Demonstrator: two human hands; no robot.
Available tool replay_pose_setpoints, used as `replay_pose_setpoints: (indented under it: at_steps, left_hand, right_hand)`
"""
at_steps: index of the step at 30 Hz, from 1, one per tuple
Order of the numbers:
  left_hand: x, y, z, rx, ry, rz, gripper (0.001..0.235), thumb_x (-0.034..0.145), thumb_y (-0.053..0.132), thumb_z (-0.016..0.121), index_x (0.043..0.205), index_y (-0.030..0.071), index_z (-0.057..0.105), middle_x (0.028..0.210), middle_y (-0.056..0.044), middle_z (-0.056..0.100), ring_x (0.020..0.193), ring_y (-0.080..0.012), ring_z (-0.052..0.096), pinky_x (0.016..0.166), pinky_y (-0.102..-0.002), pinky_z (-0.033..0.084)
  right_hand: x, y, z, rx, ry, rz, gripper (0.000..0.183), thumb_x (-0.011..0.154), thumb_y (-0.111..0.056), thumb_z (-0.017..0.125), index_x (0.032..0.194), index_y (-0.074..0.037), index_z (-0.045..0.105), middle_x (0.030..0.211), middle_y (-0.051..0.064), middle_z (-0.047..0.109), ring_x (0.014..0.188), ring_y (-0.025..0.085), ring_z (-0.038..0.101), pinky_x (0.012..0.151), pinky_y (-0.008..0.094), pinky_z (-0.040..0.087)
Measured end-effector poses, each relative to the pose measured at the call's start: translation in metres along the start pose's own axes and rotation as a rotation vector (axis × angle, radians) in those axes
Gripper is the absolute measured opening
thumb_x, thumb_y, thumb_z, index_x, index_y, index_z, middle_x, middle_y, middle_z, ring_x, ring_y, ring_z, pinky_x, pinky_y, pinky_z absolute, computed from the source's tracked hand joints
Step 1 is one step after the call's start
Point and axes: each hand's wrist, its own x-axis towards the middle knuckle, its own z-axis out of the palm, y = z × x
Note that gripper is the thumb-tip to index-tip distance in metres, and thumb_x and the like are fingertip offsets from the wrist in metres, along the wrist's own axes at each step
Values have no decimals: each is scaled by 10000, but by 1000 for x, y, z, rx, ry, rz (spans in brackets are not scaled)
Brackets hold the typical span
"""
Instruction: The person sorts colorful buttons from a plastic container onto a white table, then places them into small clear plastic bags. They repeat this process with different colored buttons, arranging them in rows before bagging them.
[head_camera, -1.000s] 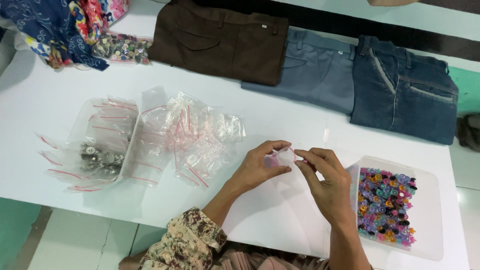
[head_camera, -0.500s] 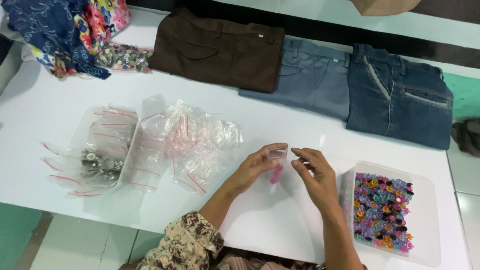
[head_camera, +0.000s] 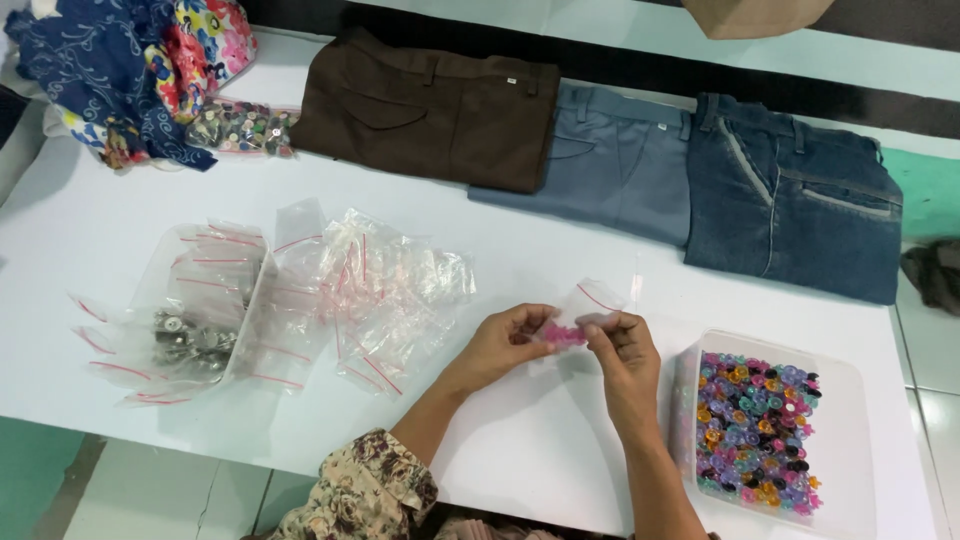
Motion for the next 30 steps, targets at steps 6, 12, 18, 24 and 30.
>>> replay_pose_setpoints:
  at_steps: [6,12,18,24,30]
  left_hand:
    - [4,-9,-2,-1,45,25,325,875,110,822,1192,75,759,992,-42,775,945,-97,695,856,-237,588]
    - [-6,17,8,35,41,14,412,830,171,877,1207,52,759,978,-48,772,930,-97,675,811,-224,569]
    - [-5,11,6,28,79,35,249,872,184,858,1070,44,800,885,-71,761,881,-107,662,783,-269,574]
    - [-4,4,5,18,60,70,310,835,194,886,1095,57,791,947,-77,751,918,-125,652,790,-263,565]
    - [-3,-5,9,79,118,98,272,862,254,871,1039,69,779,877,-25,731,876,-105,658,779,-237,551]
  right_hand:
    - [2,-1,2,51,-39,120,580,879,28,730,1422,-68,550,958,121,713,908,157,594,875,302,470]
    - [2,14,-3,57,-42,-12,622,860,100,722,1450,-13,557,938,118,718,891,156,636,868,286,526]
    - [0,19,0,-42,-29,-102,401,847,6,807,1228,24,684,994,104,679,920,171,603,848,312,528]
    - [0,17,-5,-85,-59,-67,112,950,-80,742,881,0,780,973,85,596,924,153,575,848,297,520]
    - [-1,21,-6,-239,-56,-118,104,943,-110,763,923,-11,786,966,89,637,809,151,584,774,309,519]
